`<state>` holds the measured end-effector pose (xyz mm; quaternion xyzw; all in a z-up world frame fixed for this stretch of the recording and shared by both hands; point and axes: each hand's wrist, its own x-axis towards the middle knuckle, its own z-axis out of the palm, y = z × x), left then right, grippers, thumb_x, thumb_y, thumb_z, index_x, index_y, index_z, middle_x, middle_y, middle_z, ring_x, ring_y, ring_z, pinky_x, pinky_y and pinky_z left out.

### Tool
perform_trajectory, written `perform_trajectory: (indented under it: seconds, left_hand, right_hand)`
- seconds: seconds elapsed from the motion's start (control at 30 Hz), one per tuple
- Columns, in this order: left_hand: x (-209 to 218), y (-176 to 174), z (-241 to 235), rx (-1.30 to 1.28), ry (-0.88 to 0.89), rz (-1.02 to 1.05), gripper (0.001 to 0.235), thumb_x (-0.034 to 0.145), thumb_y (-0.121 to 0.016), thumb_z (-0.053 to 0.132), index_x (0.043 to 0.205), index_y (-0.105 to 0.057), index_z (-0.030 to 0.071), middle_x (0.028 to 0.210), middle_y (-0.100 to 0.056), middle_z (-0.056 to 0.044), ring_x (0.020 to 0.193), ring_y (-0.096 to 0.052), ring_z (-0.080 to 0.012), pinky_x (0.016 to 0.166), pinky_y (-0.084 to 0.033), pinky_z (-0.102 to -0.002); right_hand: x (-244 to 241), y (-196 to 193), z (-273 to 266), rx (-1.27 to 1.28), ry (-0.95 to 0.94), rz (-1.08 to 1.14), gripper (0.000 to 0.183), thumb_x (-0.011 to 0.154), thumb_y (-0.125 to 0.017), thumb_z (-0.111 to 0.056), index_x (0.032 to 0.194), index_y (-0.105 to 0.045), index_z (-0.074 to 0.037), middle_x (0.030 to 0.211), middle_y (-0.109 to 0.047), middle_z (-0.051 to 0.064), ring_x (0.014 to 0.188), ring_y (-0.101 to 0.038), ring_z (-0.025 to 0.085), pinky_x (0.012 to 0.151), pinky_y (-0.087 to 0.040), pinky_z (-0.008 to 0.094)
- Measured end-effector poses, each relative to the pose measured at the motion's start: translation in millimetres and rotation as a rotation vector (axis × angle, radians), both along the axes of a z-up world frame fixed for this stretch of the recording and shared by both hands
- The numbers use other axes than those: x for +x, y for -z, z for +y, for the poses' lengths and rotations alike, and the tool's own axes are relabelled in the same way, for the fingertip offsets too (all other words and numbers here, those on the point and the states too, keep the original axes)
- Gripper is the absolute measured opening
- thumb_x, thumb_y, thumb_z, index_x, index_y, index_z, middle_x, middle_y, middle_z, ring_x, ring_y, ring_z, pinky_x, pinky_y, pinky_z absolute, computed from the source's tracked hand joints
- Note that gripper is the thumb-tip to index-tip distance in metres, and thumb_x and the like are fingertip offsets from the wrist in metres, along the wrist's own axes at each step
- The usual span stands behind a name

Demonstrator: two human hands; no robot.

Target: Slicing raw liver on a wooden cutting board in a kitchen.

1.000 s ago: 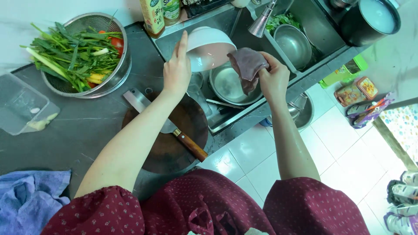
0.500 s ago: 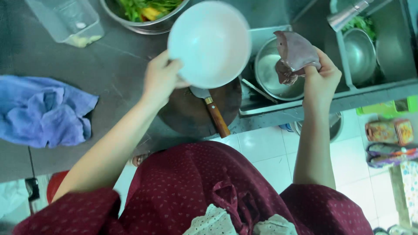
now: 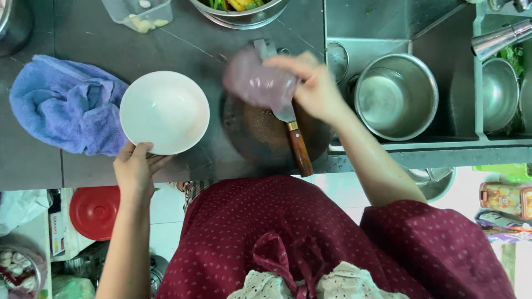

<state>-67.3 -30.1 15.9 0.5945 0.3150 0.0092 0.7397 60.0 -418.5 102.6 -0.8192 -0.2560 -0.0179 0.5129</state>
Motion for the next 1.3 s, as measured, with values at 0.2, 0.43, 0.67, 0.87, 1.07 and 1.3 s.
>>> perform_trajectory:
  seconds: [0.2, 0.43, 0.67, 0.87, 1.07, 1.3]
  left_hand:
    - [10, 4, 5, 0.023, 0.072, 0.009, 0.036, 0.102, -0.051, 0.014, 0.132, -0.053, -0.006, 0.116, -0.070, -0.020, 0.097, -0.077, -0.0299, 0.082, -0.068, -0.037]
    - [2, -75, -45, 1.288, 0.124, -0.140, 0.055, 0.093, -0.073, 0.017, 0.136, -0.049, -0.008, 0.120, -0.055, -0.036, 0.097, -0.062, -0.0460, 0.075, -0.054, -0.051]
    - [28, -40, -138, 1.282, 0.885, -0.779, 0.055, 0.082, -0.077, 0.025, 0.132, -0.061, 0.007, 0.130, -0.059, -0.014, 0.121, -0.057, -0.0362, 0.101, -0.050, -0.047]
    - [53, 8, -175, 1.547, 0.968, -0.891, 0.070, 0.071, -0.077, 0.024, 0.135, -0.058, 0.002, 0.123, -0.057, -0.019, 0.113, -0.056, -0.0379, 0.095, -0.052, -0.050]
    - [99, 13, -181, 1.497, 1.126, -0.735, 0.061, 0.080, -0.080, 0.016, 0.136, -0.061, 0.006, 0.119, -0.063, -0.019, 0.103, -0.065, -0.0359, 0.079, -0.058, -0.044]
    - [146, -74, -217, 0.416, 1.051, -0.227, 0.050, 0.076, -0.075, 0.013, 0.123, -0.063, 0.005, 0.108, -0.074, -0.013, 0.099, -0.074, -0.0241, 0.086, -0.058, -0.036]
  right_hand:
    - [-56, 71, 15, -0.301, -0.079, -0.208, 0.052, 0.079, -0.071, 0.004, 0.125, -0.076, -0.019, 0.120, -0.073, 0.001, 0.102, -0.059, 0.024, 0.095, -0.050, 0.034]
    - [-108, 55, -2, -0.423, 0.120, -0.300, 0.067, 0.074, -0.067, 0.006, 0.137, -0.065, -0.014, 0.133, -0.065, 0.011, 0.120, -0.057, 0.032, 0.101, -0.048, 0.044]
    - [-135, 72, 4, -0.381, 0.528, -0.033, 0.072, 0.077, -0.079, -0.009, 0.145, -0.056, -0.009, 0.117, -0.056, 0.022, 0.107, -0.058, 0.039, 0.092, -0.051, 0.046]
    - [-160, 98, -27, -0.348, 0.703, 0.148, 0.052, 0.078, -0.080, -0.011, 0.128, -0.066, -0.006, 0.102, -0.061, 0.012, 0.090, -0.067, 0.031, 0.079, -0.057, 0.041]
    - [-203, 101, -55, -0.117, 0.824, 0.299, 0.043, 0.083, -0.075, -0.009, 0.124, -0.066, -0.001, 0.104, -0.058, 0.009, 0.087, -0.069, 0.019, 0.077, -0.059, 0.033]
    - [-218, 85, -66, 0.161, 0.971, 0.435, 0.046, 0.089, -0.070, -0.003, 0.133, -0.058, -0.002, 0.101, -0.072, 0.012, 0.087, -0.071, 0.020, 0.081, -0.058, 0.032]
